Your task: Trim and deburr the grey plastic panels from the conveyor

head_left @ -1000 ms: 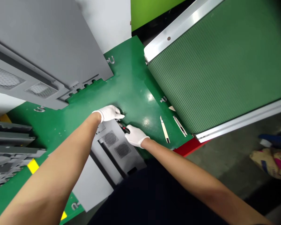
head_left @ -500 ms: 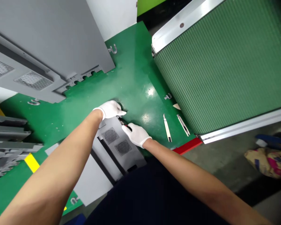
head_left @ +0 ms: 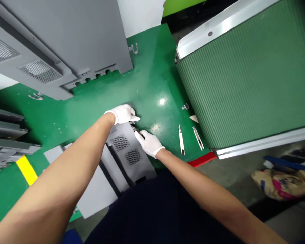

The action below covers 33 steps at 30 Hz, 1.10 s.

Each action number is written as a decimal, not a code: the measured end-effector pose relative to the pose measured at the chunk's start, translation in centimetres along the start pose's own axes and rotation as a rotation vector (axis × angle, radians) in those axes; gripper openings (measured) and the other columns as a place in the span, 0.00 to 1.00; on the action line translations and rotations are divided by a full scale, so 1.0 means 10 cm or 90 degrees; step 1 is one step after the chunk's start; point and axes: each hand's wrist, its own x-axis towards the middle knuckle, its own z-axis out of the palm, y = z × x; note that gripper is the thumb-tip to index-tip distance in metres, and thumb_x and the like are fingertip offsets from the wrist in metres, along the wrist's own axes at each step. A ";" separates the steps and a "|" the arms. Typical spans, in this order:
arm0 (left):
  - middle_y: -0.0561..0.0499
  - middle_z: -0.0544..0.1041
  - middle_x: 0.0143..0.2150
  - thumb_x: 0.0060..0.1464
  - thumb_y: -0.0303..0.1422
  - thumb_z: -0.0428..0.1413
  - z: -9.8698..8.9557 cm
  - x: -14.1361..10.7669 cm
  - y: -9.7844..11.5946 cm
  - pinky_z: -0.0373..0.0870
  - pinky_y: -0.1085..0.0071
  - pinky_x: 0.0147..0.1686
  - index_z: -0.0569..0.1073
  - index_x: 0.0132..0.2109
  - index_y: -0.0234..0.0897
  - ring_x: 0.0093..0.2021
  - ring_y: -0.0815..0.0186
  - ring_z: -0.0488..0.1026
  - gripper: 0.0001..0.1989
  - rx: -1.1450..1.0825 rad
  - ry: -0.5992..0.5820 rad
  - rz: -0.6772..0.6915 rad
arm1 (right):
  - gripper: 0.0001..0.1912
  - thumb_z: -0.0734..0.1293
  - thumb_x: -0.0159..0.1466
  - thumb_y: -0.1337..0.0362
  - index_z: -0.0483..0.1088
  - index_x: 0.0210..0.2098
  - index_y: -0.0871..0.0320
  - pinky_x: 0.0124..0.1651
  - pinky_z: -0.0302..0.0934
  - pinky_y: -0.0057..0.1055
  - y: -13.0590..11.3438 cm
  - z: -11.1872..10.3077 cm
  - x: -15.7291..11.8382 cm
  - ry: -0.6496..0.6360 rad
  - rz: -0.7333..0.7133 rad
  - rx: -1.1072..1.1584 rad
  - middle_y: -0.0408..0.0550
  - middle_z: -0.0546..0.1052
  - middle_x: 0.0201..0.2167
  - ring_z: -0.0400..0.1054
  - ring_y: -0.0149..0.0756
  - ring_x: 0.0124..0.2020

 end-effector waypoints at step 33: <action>0.50 0.72 0.23 0.51 0.56 0.55 -0.02 -0.03 -0.02 0.58 0.67 0.29 0.80 0.32 0.36 0.25 0.67 0.62 0.26 0.009 0.018 0.003 | 0.40 0.41 0.71 0.40 0.72 0.45 0.62 0.49 0.66 0.48 -0.16 -0.01 0.14 0.004 0.051 -0.161 0.64 0.79 0.41 0.75 0.54 0.45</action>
